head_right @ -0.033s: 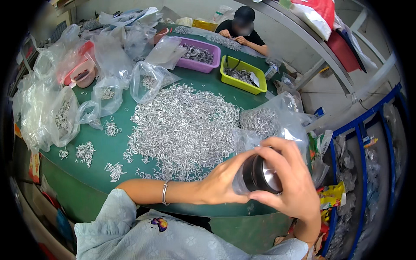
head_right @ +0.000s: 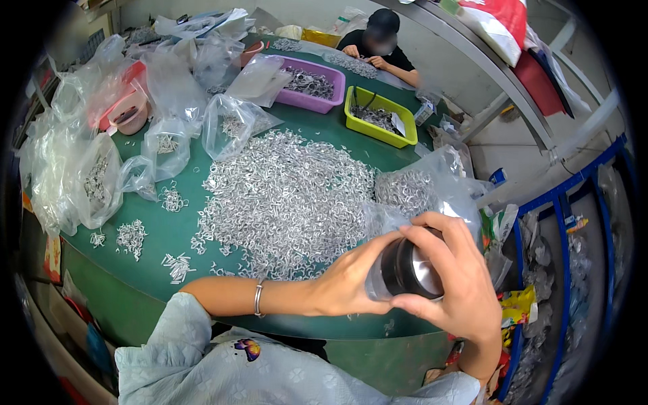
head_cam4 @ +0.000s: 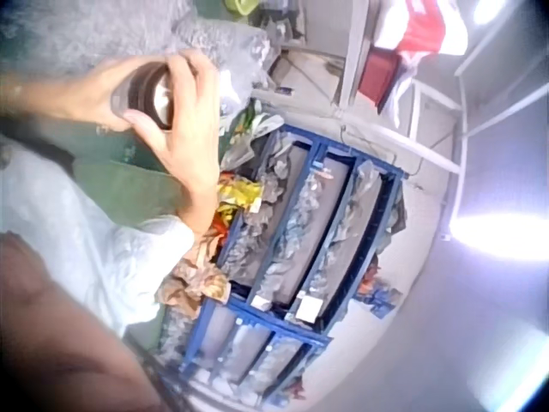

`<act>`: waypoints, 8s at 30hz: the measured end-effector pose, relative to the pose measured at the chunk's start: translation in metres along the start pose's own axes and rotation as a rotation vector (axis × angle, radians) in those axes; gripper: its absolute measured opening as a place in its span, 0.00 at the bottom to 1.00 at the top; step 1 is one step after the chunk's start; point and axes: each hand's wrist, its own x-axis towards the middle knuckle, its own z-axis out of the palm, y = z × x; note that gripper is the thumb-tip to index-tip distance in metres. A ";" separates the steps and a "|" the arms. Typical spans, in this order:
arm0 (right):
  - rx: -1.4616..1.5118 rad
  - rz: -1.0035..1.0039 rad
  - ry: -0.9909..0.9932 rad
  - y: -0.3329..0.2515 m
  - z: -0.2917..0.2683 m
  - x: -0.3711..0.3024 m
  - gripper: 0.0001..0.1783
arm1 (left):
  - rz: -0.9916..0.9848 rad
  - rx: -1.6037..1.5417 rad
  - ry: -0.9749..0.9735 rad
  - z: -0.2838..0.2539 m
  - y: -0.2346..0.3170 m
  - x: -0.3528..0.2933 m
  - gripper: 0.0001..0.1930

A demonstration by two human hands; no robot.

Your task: The person sorts small silver-colored metal clips by hand on a green workbench, moving them from a large central pile into smaller clusters.

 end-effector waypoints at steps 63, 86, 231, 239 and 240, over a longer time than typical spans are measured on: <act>0.059 0.571 -0.074 0.501 0.063 0.105 0.35 | -0.823 0.206 -0.101 -0.129 -0.046 -0.080 0.29; 0.280 0.134 -0.238 -0.008 0.207 -0.084 0.18 | -0.515 0.377 -0.062 -0.101 0.020 -0.191 0.17; 0.115 0.103 0.150 -0.063 0.339 0.008 0.08 | -0.655 0.901 0.081 -0.131 0.012 -0.223 0.21; 0.201 0.330 0.196 -0.048 0.305 -0.017 0.06 | -0.615 0.933 0.102 -0.139 0.007 -0.217 0.22; 0.169 0.382 0.174 -0.040 0.297 -0.031 0.06 | -0.608 0.939 0.097 -0.139 0.006 -0.216 0.21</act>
